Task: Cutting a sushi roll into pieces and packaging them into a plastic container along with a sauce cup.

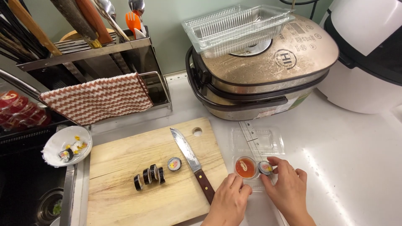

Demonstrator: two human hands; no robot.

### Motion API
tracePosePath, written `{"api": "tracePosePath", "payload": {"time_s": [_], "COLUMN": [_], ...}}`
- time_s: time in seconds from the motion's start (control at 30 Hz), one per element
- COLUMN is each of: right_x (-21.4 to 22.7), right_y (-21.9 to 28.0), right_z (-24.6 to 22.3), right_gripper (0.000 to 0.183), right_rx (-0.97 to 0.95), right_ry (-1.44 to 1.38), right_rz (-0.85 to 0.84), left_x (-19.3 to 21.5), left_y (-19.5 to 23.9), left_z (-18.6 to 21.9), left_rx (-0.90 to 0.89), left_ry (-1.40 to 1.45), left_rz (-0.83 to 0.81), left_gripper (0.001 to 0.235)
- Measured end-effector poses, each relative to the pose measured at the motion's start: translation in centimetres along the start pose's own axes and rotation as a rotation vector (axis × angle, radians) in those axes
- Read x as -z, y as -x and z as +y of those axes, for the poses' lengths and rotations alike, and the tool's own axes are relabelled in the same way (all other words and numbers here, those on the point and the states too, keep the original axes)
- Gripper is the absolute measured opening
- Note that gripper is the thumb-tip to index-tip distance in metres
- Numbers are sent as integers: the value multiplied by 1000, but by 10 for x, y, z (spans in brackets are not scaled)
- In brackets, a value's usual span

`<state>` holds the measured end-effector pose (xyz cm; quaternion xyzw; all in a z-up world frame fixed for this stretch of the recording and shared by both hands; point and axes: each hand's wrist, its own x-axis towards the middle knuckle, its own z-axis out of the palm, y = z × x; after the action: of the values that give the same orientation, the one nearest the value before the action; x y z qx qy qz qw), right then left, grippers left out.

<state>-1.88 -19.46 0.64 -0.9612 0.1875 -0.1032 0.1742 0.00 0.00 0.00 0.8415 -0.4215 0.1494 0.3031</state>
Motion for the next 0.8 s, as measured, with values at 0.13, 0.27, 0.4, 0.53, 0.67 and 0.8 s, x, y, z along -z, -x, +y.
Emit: {"api": "tracePosePath", "payload": {"time_s": [0.13,0.27,0.4,0.53,0.67,0.8], "right_x": [-7,-5,1,22,7,-33], "right_y": [-1,-5,-12,-18,-30,-38], "right_z": [-2,0,17,-3,-85,-167], "right_gripper": [46,51,58,36,15,30], "right_rx": [27,-2,42,147,491,894], "right_ry": [-2,3,2,-1,-364,-351], "right_rz": [19,-45,-61,-5,-16,-158], "left_x": [1,5,30,79,108,113], "left_y": [1,0,-9,5,50,99], "left_z": [0,2,11,2,-12,-32], "left_rx": [3,14,0,124,354,531], "left_ry": [28,37,18,84,72,-34], "left_rz": [2,4,169,182,142,179], "left_gripper": [12,9,3,14,16,19]}}
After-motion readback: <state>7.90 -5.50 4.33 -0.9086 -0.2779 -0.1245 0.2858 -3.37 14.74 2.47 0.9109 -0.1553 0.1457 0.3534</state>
